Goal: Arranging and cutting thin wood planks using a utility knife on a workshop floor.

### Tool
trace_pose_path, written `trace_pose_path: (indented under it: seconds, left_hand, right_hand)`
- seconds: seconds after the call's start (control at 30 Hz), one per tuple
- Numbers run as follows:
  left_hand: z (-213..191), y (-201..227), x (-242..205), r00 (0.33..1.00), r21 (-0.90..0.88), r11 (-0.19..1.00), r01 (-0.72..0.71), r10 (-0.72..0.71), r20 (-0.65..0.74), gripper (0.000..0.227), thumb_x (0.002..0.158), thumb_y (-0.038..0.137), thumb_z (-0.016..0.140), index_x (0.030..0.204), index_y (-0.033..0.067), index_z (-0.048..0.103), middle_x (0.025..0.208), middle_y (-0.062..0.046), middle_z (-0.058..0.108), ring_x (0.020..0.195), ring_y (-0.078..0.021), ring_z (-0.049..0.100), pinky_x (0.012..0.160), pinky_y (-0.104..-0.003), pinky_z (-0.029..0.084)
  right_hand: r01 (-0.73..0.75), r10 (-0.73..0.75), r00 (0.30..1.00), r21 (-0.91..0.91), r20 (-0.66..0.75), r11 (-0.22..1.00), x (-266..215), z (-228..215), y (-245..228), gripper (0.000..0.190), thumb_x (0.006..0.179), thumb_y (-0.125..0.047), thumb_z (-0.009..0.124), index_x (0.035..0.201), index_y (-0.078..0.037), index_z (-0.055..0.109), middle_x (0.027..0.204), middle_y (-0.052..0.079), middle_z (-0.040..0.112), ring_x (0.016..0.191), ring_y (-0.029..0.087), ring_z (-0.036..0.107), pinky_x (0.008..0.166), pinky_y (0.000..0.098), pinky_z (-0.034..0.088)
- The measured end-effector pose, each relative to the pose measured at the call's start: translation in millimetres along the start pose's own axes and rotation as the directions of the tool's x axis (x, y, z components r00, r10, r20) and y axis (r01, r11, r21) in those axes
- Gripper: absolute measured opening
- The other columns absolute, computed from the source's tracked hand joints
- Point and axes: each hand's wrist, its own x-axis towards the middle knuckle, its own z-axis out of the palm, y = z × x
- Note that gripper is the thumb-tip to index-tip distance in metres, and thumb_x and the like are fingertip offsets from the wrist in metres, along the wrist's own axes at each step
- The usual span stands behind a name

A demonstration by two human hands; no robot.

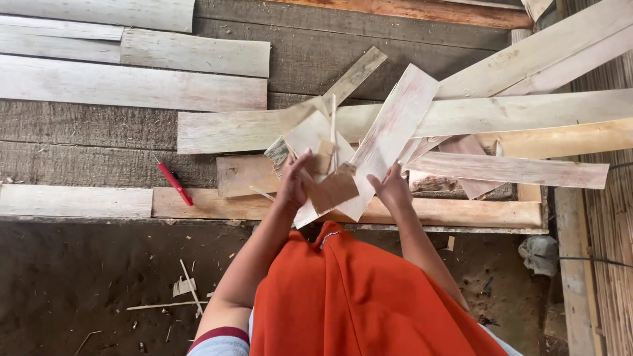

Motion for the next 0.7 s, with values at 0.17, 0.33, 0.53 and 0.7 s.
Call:
trace_pose_path:
  seconds: [0.17, 0.33, 0.53, 0.7]
  left_hand:
    - [-2, 47, -7, 0.996, 0.052, 0.996, -0.078, 0.080, -0.030, 0.058, 0.083, 0.031, 0.087, 0.129, 0.0123, 0.058, 0.105, -0.011, 0.068, 0.094, -0.0241, 0.070, 0.078, -0.046, 0.062]
    - [4, 75, -2, 0.993, 0.031, 0.993, -0.111, 0.112, -0.022, 0.058, 0.084, 0.029, 0.086, 0.131, 0.0098, 0.058, 0.104, -0.014, 0.069, 0.092, -0.0272, 0.072, 0.079, -0.048, 0.062]
    - [24, 110, -18, 0.993, 0.054, 0.992, -0.115, 0.116, -0.023, 0.067, 0.081, 0.031, 0.089, 0.133, 0.0061, 0.055, 0.106, -0.017, 0.068, 0.092, -0.0245, 0.069, 0.079, -0.046, 0.059]
    - [29, 142, -32, 0.994, 0.067, 0.992, -0.108, 0.108, 0.002, 0.067, 0.079, 0.034, 0.091, 0.130, 0.0084, 0.055, 0.108, -0.016, 0.068, 0.094, -0.0238, 0.070, 0.081, -0.047, 0.059]
  right_hand:
    - [0.086, -0.042, 0.995, 0.531, -0.095, 0.843, -3, 10, 6, 0.046, 0.083, -0.025, 0.081, 0.108, 0.001, 0.052, 0.072, 0.014, 0.066, 0.048, 0.024, 0.067, 0.045, 0.0365, 0.058]
    - [0.042, 0.000, 0.999, 0.896, -0.047, 0.442, -29, 0, -28, 0.028, 0.092, -0.012, 0.074, 0.110, 0.000, 0.056, 0.076, 0.005, 0.061, 0.055, 0.017, 0.069, 0.050, 0.0297, 0.064]
    - [0.086, 0.066, 0.989, 0.875, -0.133, 0.477, -20, 15, -64, 0.031, 0.094, -0.029, 0.076, 0.107, -0.012, 0.054, 0.083, -0.001, 0.058, 0.065, 0.013, 0.066, 0.055, 0.0265, 0.063]
    - [0.710, -0.520, 0.597, 0.101, -0.611, 0.697, -27, 69, -98, 0.012, 0.093, -0.002, 0.062, 0.105, -0.001, 0.064, 0.080, 0.014, 0.055, 0.069, 0.031, 0.061, 0.057, 0.0354, 0.053]
